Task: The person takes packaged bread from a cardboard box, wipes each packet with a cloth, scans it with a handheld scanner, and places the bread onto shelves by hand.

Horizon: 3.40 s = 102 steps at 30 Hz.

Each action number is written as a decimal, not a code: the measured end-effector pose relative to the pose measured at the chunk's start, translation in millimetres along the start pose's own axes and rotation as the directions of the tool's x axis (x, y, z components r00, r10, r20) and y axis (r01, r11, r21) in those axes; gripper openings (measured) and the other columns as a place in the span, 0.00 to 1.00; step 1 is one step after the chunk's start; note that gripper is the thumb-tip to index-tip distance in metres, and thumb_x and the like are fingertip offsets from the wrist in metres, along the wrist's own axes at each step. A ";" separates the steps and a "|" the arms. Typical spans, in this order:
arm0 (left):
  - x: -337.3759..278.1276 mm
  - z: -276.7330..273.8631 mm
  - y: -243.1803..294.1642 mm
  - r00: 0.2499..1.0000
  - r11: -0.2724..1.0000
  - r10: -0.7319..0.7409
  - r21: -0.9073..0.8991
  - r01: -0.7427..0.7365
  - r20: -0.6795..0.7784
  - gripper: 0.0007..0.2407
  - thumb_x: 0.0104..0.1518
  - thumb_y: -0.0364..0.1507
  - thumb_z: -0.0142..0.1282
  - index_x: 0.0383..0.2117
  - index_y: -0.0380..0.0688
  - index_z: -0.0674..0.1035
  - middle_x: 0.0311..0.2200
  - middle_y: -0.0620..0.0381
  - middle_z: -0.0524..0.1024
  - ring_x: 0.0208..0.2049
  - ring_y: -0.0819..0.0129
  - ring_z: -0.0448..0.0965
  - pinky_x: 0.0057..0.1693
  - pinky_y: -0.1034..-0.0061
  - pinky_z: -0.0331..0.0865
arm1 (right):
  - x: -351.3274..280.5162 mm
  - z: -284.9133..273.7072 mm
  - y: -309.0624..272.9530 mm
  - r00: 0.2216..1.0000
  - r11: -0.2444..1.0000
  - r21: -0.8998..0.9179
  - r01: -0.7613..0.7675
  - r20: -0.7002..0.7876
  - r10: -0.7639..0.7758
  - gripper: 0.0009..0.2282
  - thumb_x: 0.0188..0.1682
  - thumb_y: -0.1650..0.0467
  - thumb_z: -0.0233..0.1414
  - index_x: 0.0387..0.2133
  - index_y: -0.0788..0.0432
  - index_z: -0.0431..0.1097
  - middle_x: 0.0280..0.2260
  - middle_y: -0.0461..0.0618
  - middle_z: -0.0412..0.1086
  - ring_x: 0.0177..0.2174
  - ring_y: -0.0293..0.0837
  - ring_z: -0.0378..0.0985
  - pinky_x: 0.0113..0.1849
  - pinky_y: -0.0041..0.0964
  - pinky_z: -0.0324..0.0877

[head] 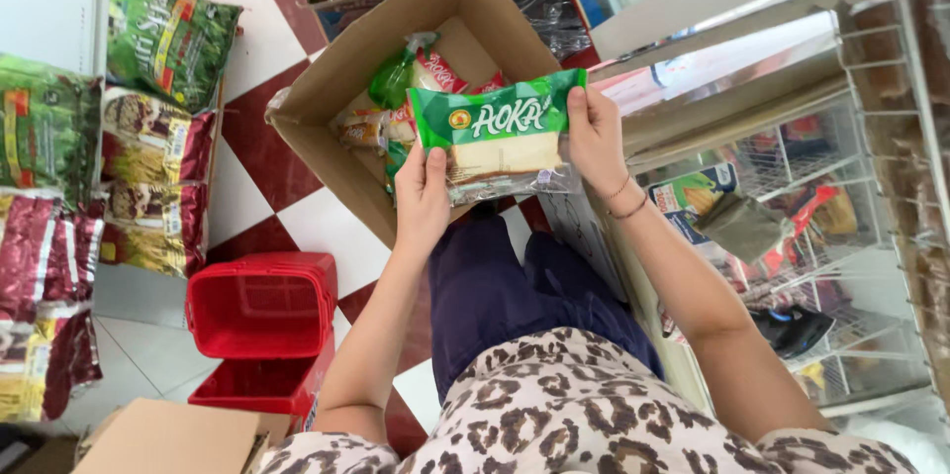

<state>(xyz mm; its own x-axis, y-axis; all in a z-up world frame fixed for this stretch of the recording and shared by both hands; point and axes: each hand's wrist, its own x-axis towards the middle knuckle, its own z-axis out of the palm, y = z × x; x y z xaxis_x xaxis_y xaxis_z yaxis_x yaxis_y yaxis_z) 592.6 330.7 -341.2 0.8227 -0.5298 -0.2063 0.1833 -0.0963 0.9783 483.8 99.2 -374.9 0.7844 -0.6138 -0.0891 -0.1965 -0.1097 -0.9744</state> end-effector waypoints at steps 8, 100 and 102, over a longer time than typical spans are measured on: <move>-8.9 38.8 20.5 0.990 0.994 0.103 -0.053 -0.098 0.097 0.15 0.75 0.36 0.41 0.40 0.33 0.73 0.22 0.67 0.69 0.26 0.82 0.62 0.33 0.80 0.57 | -65.1 -59.8 -47.2 0.938 0.981 -0.147 0.123 -0.307 -0.163 0.22 0.65 0.61 0.41 0.28 0.67 0.67 0.19 0.43 0.61 0.22 0.32 0.59 0.27 0.32 0.56; -75.6 101.3 -42.8 0.968 0.764 0.141 0.599 -0.240 0.208 0.10 0.55 0.26 0.61 0.43 0.45 0.80 0.30 0.55 0.76 0.29 0.58 0.78 0.38 0.65 0.72 | -105.0 -72.7 -24.6 0.970 0.932 -0.281 0.229 -0.014 -0.242 0.04 0.47 0.78 0.60 0.33 0.62 0.74 0.29 0.49 0.69 0.29 0.41 0.73 0.33 0.33 0.68; -58.1 74.4 -63.6 0.991 0.777 0.080 0.615 -0.132 0.112 0.09 0.55 0.26 0.60 0.42 0.43 0.81 0.29 0.54 0.77 0.27 0.57 0.78 0.37 0.64 0.72 | -81.2 -45.3 -6.8 0.977 0.932 -0.294 0.213 0.032 -0.213 0.04 0.47 0.78 0.60 0.33 0.62 0.74 0.29 0.49 0.70 0.28 0.41 0.74 0.31 0.33 0.67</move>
<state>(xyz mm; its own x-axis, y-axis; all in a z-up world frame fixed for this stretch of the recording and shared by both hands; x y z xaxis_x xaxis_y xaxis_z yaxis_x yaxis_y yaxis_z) 493.1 304.9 -390.0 0.7695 -0.6265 -0.1239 -0.2972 -0.5230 0.7989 394.8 114.3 -351.7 0.8268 -0.5509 0.1138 -0.1889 -0.4625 -0.8663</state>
